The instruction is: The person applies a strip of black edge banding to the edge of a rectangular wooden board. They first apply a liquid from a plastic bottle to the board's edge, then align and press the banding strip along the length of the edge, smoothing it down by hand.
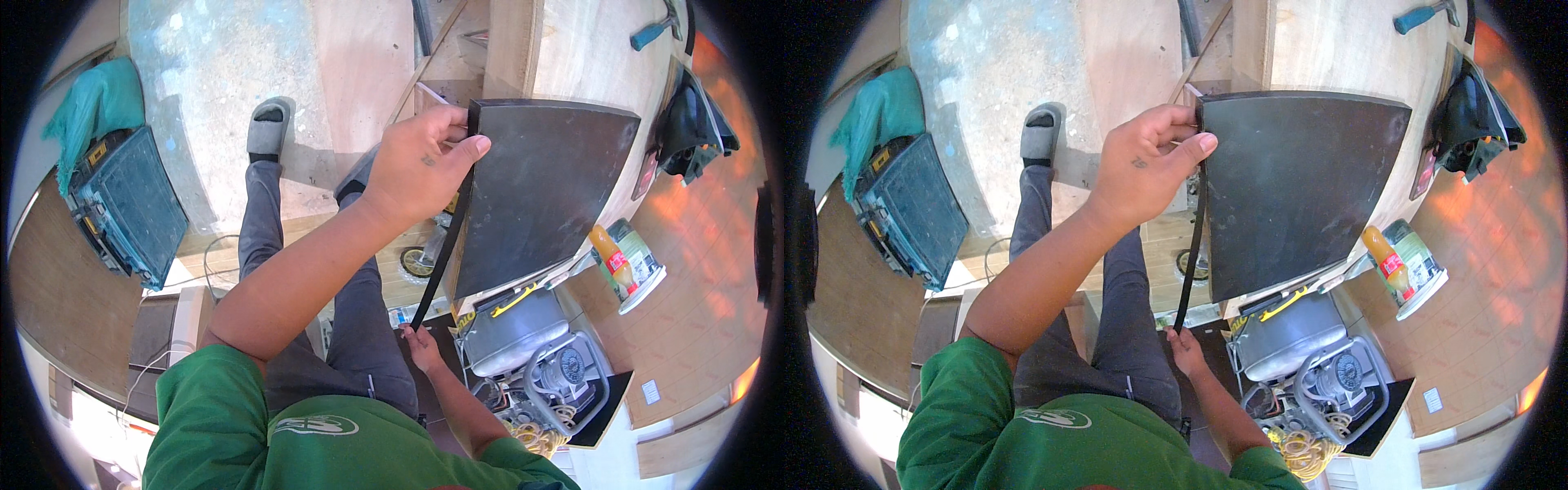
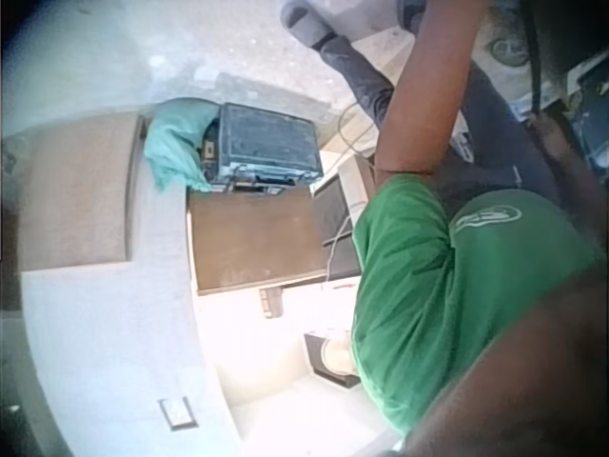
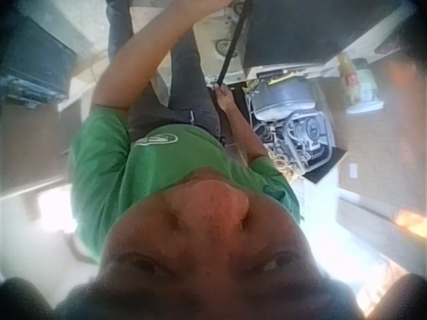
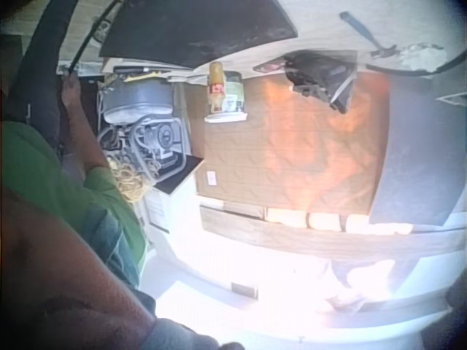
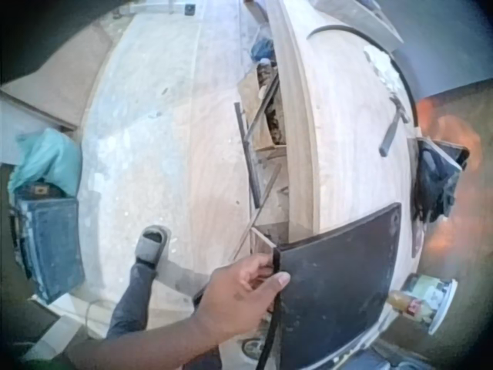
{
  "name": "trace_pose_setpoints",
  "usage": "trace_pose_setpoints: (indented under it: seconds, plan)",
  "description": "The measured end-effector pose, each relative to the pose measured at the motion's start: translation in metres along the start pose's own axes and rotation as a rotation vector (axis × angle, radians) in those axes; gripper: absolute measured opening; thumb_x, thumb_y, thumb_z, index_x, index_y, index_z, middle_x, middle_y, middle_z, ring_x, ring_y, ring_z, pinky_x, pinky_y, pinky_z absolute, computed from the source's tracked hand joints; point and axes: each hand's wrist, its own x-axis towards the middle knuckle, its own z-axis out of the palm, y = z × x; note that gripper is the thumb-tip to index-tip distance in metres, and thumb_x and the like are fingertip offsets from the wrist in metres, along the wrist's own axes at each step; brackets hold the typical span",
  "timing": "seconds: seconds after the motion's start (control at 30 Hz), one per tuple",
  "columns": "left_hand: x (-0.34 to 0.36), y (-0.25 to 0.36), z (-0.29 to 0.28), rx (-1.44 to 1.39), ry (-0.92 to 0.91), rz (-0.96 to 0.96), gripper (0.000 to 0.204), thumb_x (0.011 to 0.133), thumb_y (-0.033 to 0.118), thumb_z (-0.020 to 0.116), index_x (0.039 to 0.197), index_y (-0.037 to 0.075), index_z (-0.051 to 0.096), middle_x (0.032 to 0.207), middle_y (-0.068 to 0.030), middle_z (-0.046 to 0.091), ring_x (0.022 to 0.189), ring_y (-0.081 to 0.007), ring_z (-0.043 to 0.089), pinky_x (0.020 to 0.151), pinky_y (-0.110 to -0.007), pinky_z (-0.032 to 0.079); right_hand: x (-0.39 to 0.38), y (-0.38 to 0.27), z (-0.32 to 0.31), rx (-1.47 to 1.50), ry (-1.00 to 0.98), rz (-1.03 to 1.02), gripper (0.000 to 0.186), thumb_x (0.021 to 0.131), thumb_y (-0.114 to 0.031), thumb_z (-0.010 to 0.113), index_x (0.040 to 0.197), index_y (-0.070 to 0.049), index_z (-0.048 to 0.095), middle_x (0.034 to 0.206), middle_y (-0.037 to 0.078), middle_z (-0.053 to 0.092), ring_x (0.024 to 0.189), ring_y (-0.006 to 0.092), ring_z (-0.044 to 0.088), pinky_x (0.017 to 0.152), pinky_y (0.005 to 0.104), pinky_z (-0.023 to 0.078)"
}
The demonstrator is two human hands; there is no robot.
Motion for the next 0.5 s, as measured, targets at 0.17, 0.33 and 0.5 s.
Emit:
trace_pose_setpoints:
  seconds: [0.17,0.33,0.5]
  plan:
    - [0.0009,0.0016,-0.0006,-0.019,-0.001,0.003,0.031,0.095,0.015,0.072,0.117,-0.006,0.064,0.096,-0.0097,0.073,0.080,-0.0099,0.065,0.069,-0.024,0.052,0.0005,-0.0027,-0.0006,-0.038,-0.025,0.018,0.042,0.109,-0.040,0.045,0.120,-0.005,0.065,0.097,0.003,0.063,0.098,0.0168,0.059,0.095,0.0319,0.044]
    - [0.0026,0.0014,0.0000,0.027,-0.007,0.006,0.030,0.094,0.015,0.072,0.116,-0.005,0.065,0.096,-0.0098,0.073,0.082,-0.0094,0.066,0.071,-0.024,0.053,-0.0003,-0.0053,0.0021,-0.038,-0.013,0.002,0.043,0.108,-0.041,0.044,0.121,-0.005,0.065,0.097,0.004,0.064,0.098,0.0178,0.060,0.095,0.0326,0.045]
    - [0.0006,0.0053,-0.0010,-0.006,-0.012,0.000,0.033,0.094,0.015,0.073,0.119,-0.004,0.065,0.100,-0.0112,0.074,0.088,-0.0111,0.068,0.077,-0.024,0.054,0.0006,-0.0053,0.0032,-0.081,-0.005,-0.010,0.043,0.108,-0.042,0.045,0.121,-0.006,0.065,0.099,0.005,0.065,0.098,0.0187,0.060,0.094,0.0335,0.046]
